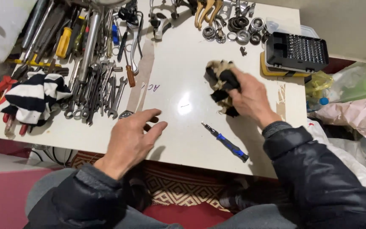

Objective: The person cleans a bicycle handlebar grip with a cloth, then wipes the workbench surface. They open a plastic case containing screwdriver bits, place a screwdriver handle inside, and close the case before wiping the table again.

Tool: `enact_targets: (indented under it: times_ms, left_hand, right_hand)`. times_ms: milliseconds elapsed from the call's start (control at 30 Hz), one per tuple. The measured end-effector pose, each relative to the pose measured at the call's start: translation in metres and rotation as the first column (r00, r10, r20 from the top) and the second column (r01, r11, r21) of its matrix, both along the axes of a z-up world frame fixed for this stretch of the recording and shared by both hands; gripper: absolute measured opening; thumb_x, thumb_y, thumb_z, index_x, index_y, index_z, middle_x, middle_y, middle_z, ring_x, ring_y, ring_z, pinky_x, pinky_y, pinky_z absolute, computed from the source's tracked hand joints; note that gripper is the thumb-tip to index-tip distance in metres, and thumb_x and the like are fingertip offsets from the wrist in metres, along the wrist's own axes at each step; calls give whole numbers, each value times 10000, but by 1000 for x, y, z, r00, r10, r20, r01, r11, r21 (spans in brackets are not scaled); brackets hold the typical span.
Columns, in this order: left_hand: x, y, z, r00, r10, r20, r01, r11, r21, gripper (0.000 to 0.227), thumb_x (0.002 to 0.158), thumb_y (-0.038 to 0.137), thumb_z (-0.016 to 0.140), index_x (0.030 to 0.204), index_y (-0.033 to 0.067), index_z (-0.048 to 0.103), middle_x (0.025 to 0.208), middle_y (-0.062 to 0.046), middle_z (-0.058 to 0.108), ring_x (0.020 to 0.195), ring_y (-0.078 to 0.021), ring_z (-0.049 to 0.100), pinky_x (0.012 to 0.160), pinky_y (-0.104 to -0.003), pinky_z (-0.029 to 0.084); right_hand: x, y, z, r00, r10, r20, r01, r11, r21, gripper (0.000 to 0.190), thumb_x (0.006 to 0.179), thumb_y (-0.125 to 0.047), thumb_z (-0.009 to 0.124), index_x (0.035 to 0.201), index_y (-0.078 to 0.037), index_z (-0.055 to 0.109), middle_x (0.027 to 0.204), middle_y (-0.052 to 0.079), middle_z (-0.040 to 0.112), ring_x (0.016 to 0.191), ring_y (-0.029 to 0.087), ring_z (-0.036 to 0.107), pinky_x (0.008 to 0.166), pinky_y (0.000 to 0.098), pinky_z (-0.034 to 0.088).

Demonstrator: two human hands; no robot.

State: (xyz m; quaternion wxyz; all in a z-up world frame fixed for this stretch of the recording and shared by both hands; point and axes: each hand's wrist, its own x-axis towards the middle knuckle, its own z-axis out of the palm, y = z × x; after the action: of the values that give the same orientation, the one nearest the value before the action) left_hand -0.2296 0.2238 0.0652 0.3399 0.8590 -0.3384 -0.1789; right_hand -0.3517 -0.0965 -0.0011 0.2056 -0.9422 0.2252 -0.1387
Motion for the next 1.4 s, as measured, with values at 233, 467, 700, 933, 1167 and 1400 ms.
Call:
enact_targets:
  times_ms: [233,467,700,933,1167,1400]
  left_hand:
    - [-76,-50,-76,819,-408,403,534,799,-277,260,896,103,599,1127,93,717,1030,-144,718,948,-350,707,761,-416,584]
    - [-100,-94,-82,666,-477,573,658,738,-150,144,895,87,622,1039,95,628,945,-83,564,771,-288,590,665,-401,483]
    - [-90,-113,-102,583,-509,633,629,776,44,95,883,102,644,952,165,625,862,-31,512,682,-264,588,535,-388,471]
    - [-78,-108,-97,479,-588,651,706,699,113,68,921,42,606,943,106,605,836,-65,547,604,-277,629,541,-398,491]
    - [-44,-79,-52,576,-386,721,587,809,-36,93,977,120,544,1052,150,590,881,-37,560,610,-264,643,549,-394,527]
    - [23,-61,-21,802,-88,591,285,926,-248,199,999,245,602,1187,180,614,959,-47,597,763,-348,693,597,-478,571]
  right_hand:
    - [-45,-10,48,975,-207,77,197,973,121,564,876,-198,715,1428,-191,600,1228,167,666,1198,394,597,1026,486,474]
    - [-86,-48,3,836,-438,-330,350,889,-295,530,808,-158,622,1336,-196,639,1121,160,719,1045,406,673,874,492,533]
    - [-34,32,-12,1000,-9,6,10,984,-178,636,759,-83,666,1387,-123,571,1072,180,675,1045,427,625,935,511,507]
    - [-74,11,46,967,-153,202,137,986,92,598,830,-132,720,1410,-101,574,1229,278,643,1185,501,577,997,585,451]
    - [-123,-28,-5,823,-496,-277,456,868,-197,540,839,-281,681,1375,-265,620,1159,149,696,1108,406,657,927,531,522]
    - [-34,64,-17,990,-103,92,115,986,-125,626,819,3,653,1435,-21,542,1115,245,606,1090,482,603,947,573,486]
